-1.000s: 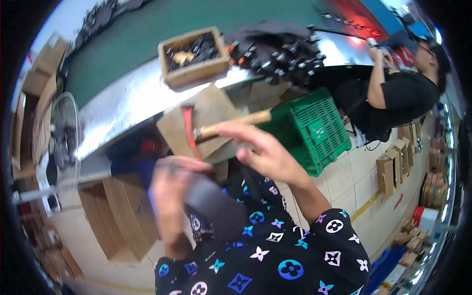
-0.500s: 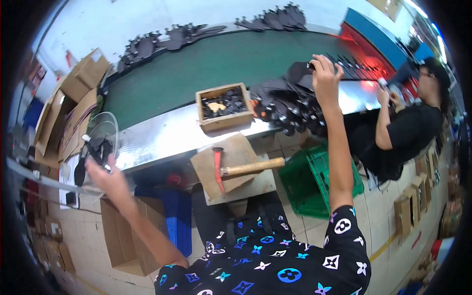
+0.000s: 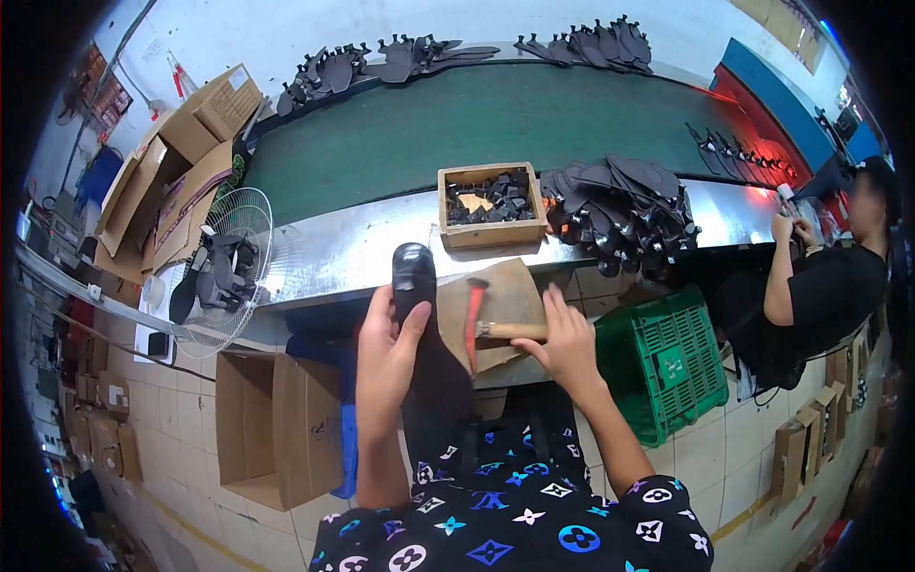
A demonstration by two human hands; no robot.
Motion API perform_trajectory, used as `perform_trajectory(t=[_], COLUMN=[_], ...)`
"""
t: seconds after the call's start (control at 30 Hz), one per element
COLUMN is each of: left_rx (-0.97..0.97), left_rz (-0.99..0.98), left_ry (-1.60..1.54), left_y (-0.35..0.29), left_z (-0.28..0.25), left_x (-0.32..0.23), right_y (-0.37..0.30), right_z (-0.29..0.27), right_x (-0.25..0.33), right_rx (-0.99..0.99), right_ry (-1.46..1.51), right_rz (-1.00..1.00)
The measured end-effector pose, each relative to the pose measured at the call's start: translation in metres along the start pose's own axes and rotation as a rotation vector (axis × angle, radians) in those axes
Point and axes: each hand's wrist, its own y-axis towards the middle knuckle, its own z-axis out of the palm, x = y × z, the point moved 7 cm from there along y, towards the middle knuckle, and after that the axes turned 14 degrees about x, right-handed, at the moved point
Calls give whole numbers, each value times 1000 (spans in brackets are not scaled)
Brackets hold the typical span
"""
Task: The recorder uses a hammer to attach components to shoe soles at a factory workstation.
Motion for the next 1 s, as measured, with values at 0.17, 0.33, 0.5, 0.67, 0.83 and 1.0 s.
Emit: perform_trajectory(t=[0.17,0.33,0.5,0.67,0.83,1.0], left_rx=[-50,-154,-137,45,-11,-77], left_rz=[80,44,257,176,111,680], left_ry=[-90,926,1034,1274,1073,785], left_y=[22,61,198,284,270,158], left_z=[26,40,26,36,30,58], left_x=[53,76,47,88,68,-16], right_y=[-78,-171,-195,-182,-156,-105], right_z=[34,42,39,27,2,-49], right_x=[-46,-81,-59,-77,-70,-47], right_rx=[19,-149,-187,-238,-222,-146], right_ry=[321,682,1435,1324,1253,1276], right_rz=[307,508,672,670,485,256])
